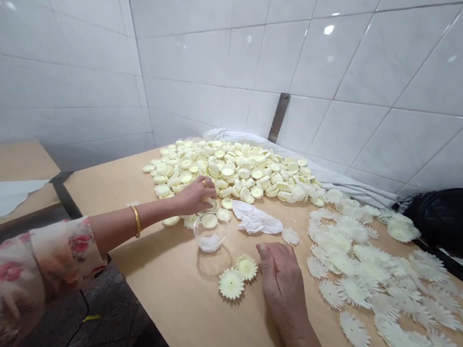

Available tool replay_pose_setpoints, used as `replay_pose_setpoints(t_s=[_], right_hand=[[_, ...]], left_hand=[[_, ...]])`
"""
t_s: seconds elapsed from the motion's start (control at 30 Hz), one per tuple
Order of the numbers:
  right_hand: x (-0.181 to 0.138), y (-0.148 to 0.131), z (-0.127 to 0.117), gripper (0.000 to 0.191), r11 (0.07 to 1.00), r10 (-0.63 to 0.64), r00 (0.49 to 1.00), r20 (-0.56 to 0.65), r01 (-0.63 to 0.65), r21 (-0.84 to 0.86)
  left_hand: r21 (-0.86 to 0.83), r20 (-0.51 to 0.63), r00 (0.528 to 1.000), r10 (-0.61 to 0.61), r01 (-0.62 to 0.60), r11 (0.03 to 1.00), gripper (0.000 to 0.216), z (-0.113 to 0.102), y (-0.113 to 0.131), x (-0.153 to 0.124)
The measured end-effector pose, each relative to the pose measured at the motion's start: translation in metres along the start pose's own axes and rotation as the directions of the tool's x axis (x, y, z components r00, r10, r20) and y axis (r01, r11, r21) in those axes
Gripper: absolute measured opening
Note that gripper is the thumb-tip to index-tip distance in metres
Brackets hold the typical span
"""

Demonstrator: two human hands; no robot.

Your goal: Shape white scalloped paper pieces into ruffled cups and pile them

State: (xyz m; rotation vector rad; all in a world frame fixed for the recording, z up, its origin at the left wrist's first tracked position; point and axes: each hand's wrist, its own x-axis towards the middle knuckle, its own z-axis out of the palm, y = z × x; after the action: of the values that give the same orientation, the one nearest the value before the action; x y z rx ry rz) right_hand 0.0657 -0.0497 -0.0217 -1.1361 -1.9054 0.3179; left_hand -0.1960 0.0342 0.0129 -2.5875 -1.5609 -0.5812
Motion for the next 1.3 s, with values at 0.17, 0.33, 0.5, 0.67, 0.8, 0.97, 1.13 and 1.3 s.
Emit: replay_pose_setpoints(t_s=[0.17,0.33,0.5,0.67,0.8,0.97,1.13,1.3], right_hand=[[0.002,0.001,-0.001,0.027,0.999,-0.017,1.0,0.015,0.018,-0.042],[0.0,-0.005,-0.005,0.018,0.994,-0.089,0.996,-0.025,0.087,-0.058],[0.003,-0.034,-0.005,0.021,0.97,-0.236,0.972,0.014,0.236,-0.051],[0.026,-0.072,0.011,0.02,0.912,-0.315,0.882,0.352,0.383,-0.145],[0.045,-0.09,0.021,0.018,0.86,-0.302,0.824,0.478,0.453,-0.237],[0.049,-0.102,0.026,0.013,0.823,-0.35,0.782,0.516,0.519,-0.229],[0.044,-0.104,0.037,0.013,0.805,-0.39,0.763,0.516,0.554,-0.211],[0.046,-0.109,0.05,0.016,0.824,-0.304,0.699,0.647,0.534,-0.189]], left_hand=[[-0.201,-0.172,0.977,-0.126,0.091,0.975,0.011,-0.01,0.01,0.001],[-0.382,-0.337,0.909,-0.243,0.104,0.918,0.01,-0.038,0.031,0.001],[-0.501,-0.386,0.873,-0.297,0.072,0.863,0.01,-0.057,0.044,-0.01],[-0.701,-0.301,0.881,-0.366,0.055,0.711,0.012,-0.054,0.043,-0.025],[-0.787,-0.204,0.891,-0.407,0.098,0.61,0.013,-0.048,0.038,-0.036],[-0.85,-0.112,0.891,-0.439,0.143,0.507,0.014,-0.041,0.034,-0.047],[-0.899,-0.082,0.866,-0.493,0.15,0.412,0.014,-0.031,0.041,-0.051],[-0.908,-0.036,0.868,-0.495,0.178,0.379,0.017,-0.02,0.056,-0.05]])
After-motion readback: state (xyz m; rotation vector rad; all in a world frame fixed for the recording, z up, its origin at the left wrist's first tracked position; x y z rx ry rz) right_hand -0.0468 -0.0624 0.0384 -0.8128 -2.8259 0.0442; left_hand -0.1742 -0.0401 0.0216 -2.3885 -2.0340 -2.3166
